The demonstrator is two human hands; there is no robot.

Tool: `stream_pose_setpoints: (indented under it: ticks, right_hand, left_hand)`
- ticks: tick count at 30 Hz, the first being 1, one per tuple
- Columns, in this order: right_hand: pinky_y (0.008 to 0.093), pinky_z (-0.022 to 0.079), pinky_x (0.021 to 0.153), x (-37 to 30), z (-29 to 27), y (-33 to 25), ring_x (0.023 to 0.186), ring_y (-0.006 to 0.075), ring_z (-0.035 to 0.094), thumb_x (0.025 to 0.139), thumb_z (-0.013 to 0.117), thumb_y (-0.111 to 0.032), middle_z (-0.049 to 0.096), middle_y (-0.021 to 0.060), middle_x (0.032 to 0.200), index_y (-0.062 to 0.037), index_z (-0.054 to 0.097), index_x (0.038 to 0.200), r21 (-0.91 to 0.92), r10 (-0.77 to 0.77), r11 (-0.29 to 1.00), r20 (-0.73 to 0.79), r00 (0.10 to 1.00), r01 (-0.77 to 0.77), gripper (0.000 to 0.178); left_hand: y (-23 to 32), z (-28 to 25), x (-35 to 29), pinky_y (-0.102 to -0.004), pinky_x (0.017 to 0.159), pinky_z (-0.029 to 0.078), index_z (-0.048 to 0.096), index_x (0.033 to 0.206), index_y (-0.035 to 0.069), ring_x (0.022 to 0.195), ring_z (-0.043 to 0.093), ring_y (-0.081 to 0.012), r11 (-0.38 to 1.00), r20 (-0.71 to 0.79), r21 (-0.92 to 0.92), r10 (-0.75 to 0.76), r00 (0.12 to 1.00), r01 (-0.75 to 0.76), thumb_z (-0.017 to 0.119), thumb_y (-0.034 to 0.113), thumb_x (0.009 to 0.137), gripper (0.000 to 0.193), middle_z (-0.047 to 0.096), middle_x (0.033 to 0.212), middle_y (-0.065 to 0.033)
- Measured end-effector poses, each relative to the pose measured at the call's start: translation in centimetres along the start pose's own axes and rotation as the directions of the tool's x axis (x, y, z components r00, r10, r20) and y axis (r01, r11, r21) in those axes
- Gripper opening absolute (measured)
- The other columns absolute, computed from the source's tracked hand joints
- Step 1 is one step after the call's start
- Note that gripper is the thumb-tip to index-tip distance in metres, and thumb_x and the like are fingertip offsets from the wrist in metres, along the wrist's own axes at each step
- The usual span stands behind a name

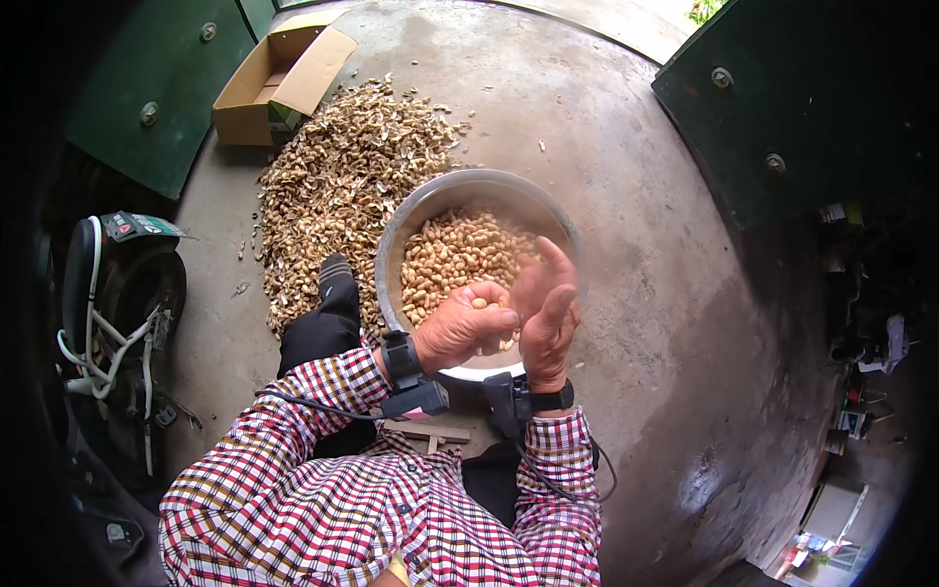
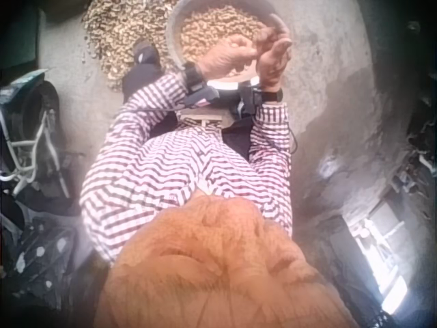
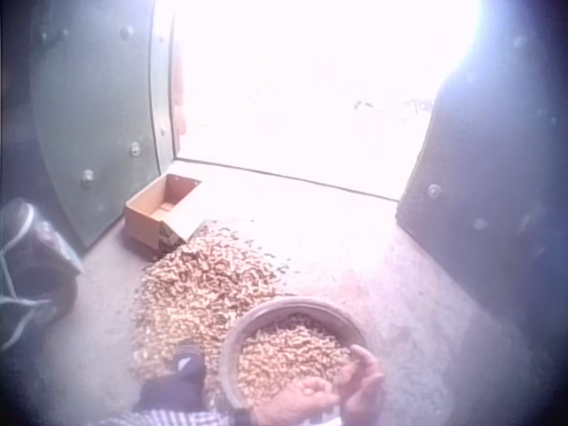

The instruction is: The person sits on the floor and manually peels peanuts one by one, removing the outer shells and placing the kernels into a metal bowl. The shells accumulate on the floor beside the bowl.

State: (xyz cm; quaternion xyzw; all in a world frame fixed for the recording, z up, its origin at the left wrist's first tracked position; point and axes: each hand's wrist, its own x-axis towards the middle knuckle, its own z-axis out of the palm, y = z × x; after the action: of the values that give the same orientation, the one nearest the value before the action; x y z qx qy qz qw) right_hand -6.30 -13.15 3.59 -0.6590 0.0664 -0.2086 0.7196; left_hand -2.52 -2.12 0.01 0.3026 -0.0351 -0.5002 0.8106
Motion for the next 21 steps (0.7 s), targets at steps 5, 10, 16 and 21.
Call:
stream_pose_setpoints:
  ticks: [5, 10, 16, 21]
  right_hand:
    - [0.0356, 0.032, 0.094, 0.1, 0.5, -0.2, 0.109, 0.0233, 0.041, 0.083, 0.027, -0.061, 0.041, 0.0162, 0.117, 0.0029, 0.033, 0.122, 0.047, 0.006, 0.999, -0.007, 1.000, -0.006, 0.075]
    - [0.0364, 0.031, 0.095, 0.1, 0.5, 0.1, 0.110, 0.0235, 0.041, 0.084, 0.027, -0.059, 0.041, 0.0163, 0.117, 0.0028, 0.033, 0.122, 0.030, -0.012, 0.999, -0.007, 1.000, 0.012, 0.073]
    - [0.0325, 0.035, 0.091, 0.1, 0.3, 1.0, 0.104, 0.0198, 0.044, 0.085, 0.025, -0.059, 0.045, 0.0123, 0.113, 0.0021, 0.036, 0.120, -0.086, -0.063, 0.994, -0.025, 0.998, 0.060, 0.071]
    - [0.0245, 0.039, 0.077, 0.1, -0.4, 1.8, 0.087, 0.0125, 0.047, 0.085, 0.023, -0.060, 0.051, 0.0049, 0.099, -0.0001, 0.042, 0.118, -0.297, -0.097, 0.951, -0.029, 0.995, 0.084, 0.071]
  left_hand:
    - [-0.2, 0.2, 0.0, -0.0176, 0.042, 0.037, 0.051, 0.085, 0.007, 0.052, 0.050, -0.0068, 0.995, -0.040, 0.052, 0.091, 0.995, -0.089, 0.067, 0.011, 0.074, 0.019, 0.055, 0.065, -0.0012]
    - [-0.3, 0.4, 0.0, -0.0172, 0.042, 0.034, 0.052, 0.083, 0.008, 0.050, 0.046, -0.0050, 0.990, -0.115, 0.088, 0.123, 0.986, -0.114, 0.067, 0.010, 0.072, 0.019, 0.054, 0.064, -0.0004]
    - [-0.2, 0.3, 0.1, -0.0175, 0.042, 0.032, 0.051, 0.079, 0.010, 0.049, 0.043, -0.0046, 0.993, -0.138, 0.066, 0.106, 0.985, -0.098, 0.066, 0.015, 0.074, 0.016, 0.052, 0.063, 0.0008]
    - [0.2, 0.4, -0.1, -0.0181, 0.041, 0.030, 0.051, 0.080, 0.012, 0.048, 0.041, -0.0043, 0.998, -0.108, -0.054, 0.023, 0.994, -0.029, 0.064, 0.017, 0.076, 0.015, 0.050, 0.063, 0.0020]
